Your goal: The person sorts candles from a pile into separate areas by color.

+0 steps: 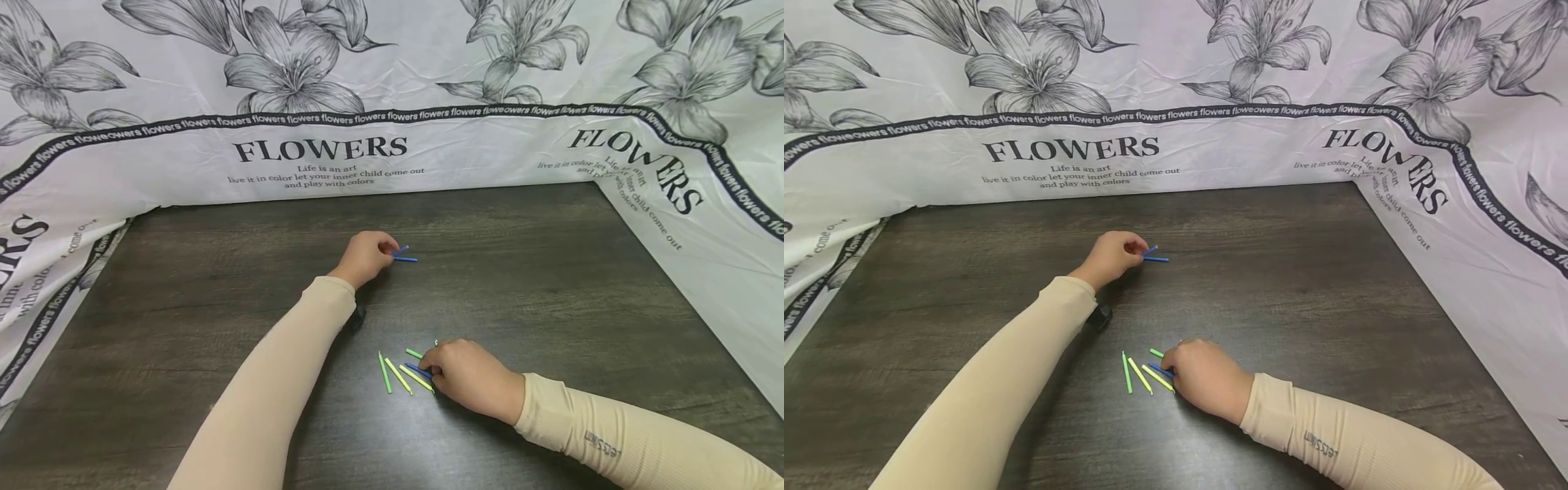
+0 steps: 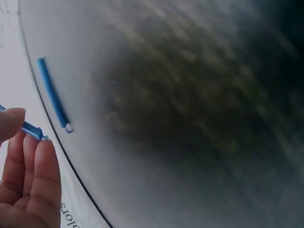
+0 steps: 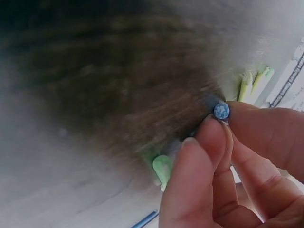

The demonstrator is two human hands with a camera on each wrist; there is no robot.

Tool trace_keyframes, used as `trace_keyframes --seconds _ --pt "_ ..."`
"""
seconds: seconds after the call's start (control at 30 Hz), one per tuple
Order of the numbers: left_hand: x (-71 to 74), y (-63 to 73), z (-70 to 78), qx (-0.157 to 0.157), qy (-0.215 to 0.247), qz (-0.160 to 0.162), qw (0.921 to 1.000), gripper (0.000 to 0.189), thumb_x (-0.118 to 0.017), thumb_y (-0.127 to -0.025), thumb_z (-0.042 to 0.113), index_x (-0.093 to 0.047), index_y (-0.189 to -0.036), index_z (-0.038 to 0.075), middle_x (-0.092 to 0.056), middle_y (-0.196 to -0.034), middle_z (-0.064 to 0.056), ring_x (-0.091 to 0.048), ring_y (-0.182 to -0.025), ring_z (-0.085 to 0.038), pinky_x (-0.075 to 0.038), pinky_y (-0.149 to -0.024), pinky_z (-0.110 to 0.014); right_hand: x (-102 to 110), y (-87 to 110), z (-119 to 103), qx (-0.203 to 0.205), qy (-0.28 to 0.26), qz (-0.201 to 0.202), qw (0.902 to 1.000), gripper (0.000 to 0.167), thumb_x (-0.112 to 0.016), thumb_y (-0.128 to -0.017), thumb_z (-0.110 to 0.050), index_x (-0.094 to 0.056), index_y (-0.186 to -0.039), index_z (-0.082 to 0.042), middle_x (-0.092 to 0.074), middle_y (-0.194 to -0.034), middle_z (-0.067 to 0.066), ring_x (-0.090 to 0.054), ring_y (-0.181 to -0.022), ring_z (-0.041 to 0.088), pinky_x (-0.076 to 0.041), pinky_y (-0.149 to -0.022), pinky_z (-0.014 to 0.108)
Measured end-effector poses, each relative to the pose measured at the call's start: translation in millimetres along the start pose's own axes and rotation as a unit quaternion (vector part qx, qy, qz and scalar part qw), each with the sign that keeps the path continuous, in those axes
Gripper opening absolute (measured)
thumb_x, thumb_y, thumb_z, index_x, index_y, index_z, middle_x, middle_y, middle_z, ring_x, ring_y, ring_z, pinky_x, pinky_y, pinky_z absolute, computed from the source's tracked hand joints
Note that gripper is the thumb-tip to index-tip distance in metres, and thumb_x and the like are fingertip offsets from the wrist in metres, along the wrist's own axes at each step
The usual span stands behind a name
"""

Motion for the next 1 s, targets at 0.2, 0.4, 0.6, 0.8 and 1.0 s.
trace_keyframes --seconds 0.2,0.4,0.6,0.8,1.0 --pt "-6.1 -1.8 3.4 -0.003 -0.045 -0.021 0.9988 0.020 -0.063 -0.087 -0.001 -0.071 -0.105 0.006 -0.064 -0.096 -0.008 -0.057 -0.090 -0.022 -0.047 -0.079 -0.035 -1 -1.0 0 -0.002 0.003 -0.003 1.0000 0.021 -0.069 -0.076 0.008 -0.074 -0.094 -0.002 -0.058 -0.068 -0.005 -0.044 -0.060 0.001 -0.040 -0.053 0.018" --pt "-9.3 -4.6 3.6 0.004 -0.060 -0.031 0.9977 0.021 -0.061 -0.088 -0.003 -0.071 -0.105 0.005 -0.065 -0.100 -0.010 -0.056 -0.091 -0.023 -0.047 -0.081 -0.036 -1 -1.3 0 0.002 0.010 0.003 0.9999 0.021 -0.070 -0.075 0.008 -0.074 -0.093 -0.002 -0.059 -0.069 -0.004 -0.045 -0.060 0.001 -0.041 -0.054 0.017" --pt "-13.2 -7.3 3.7 0.009 -0.089 -0.041 0.9952 0.023 -0.060 -0.087 -0.004 -0.071 -0.105 0.005 -0.065 -0.100 -0.010 -0.057 -0.091 -0.023 -0.048 -0.081 -0.036 0 -0.4 -1 0.007 0.012 0.010 0.9999 0.021 -0.069 -0.075 0.009 -0.074 -0.092 -0.002 -0.058 -0.068 -0.004 -0.044 -0.060 0.001 -0.040 -0.054 0.017" --pt "-15.1 -7.3 3.9 0.022 -0.117 -0.052 0.9915 0.023 -0.059 -0.089 -0.002 -0.070 -0.107 0.007 -0.066 -0.104 -0.009 -0.060 -0.093 -0.024 -0.050 -0.081 -0.037 0 -0.1 -2 0.008 0.014 0.014 0.9998 0.021 -0.068 -0.075 0.009 -0.074 -0.091 -0.002 -0.056 -0.066 -0.006 -0.042 -0.059 0.001 -0.039 -0.053 0.017" --pt "-15.7 -7.7 3.1 0.030 -0.128 -0.052 0.9899 0.023 -0.058 -0.089 -0.002 -0.070 -0.106 0.008 -0.067 -0.105 -0.009 -0.060 -0.095 -0.024 -0.050 -0.081 -0.037 1 0.2 -3 0.005 0.011 0.015 0.9998 0.022 -0.067 -0.074 0.010 -0.074 -0.091 -0.002 -0.054 -0.065 -0.006 -0.041 -0.058 0.001 -0.038 -0.052 0.017"
Point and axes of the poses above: each hand's wrist, its own y-axis away from the middle knuckle, its own x-axis out of the back of the hand, z = x × y, the point moved 7 cm from there along -y, towards the middle knuckle
